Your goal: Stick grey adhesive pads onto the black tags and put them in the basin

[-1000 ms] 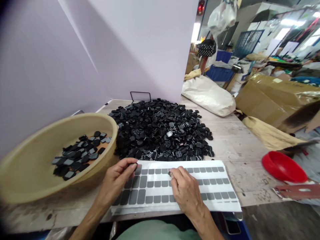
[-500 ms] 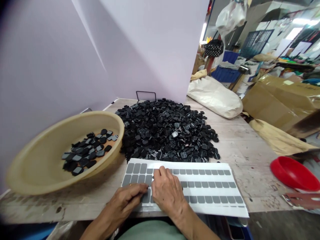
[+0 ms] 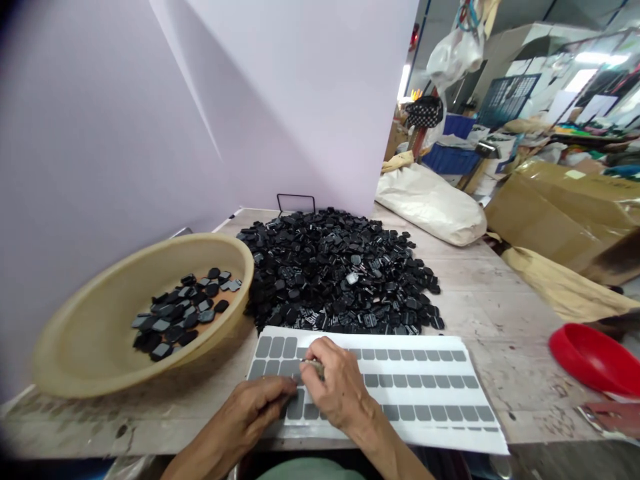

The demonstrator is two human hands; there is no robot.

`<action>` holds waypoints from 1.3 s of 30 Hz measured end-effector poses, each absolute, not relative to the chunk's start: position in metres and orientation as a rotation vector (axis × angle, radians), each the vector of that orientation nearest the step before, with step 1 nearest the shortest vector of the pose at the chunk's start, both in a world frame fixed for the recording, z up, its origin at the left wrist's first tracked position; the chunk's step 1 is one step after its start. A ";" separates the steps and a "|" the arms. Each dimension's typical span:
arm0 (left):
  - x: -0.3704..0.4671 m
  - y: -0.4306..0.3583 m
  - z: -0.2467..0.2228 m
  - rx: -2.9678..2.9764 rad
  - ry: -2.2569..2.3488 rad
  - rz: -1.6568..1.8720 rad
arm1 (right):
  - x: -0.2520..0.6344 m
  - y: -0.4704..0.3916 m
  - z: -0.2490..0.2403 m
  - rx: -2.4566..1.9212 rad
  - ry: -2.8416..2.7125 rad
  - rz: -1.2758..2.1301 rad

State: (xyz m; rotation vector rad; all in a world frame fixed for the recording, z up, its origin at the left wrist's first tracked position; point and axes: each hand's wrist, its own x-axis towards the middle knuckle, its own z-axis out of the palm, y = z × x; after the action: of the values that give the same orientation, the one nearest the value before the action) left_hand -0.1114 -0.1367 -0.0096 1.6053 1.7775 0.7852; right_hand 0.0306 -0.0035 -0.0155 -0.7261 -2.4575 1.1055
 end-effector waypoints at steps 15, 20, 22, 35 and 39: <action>-0.143 -0.076 0.012 2.035 2.491 0.521 | 0.084 0.000 -0.019 -0.959 -2.068 1.560; -0.145 -0.053 -0.025 2.139 2.350 0.074 | 0.089 0.002 -0.022 -0.978 -2.066 1.523; -0.150 -0.048 -0.029 2.158 2.338 0.074 | 0.090 0.002 -0.023 -0.993 -2.054 1.508; -0.143 -0.044 -0.011 1.791 2.205 0.823 | 0.094 0.009 -0.027 -1.011 -1.804 1.691; -0.106 -0.057 -0.003 1.510 1.795 1.083 | 0.090 0.009 -0.027 -0.948 -1.568 2.020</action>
State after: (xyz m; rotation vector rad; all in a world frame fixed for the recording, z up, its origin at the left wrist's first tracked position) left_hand -0.1059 -0.0567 -0.0032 1.5095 1.7951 1.0832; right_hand 0.0904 0.0088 -0.0265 -0.9481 -1.5676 2.0199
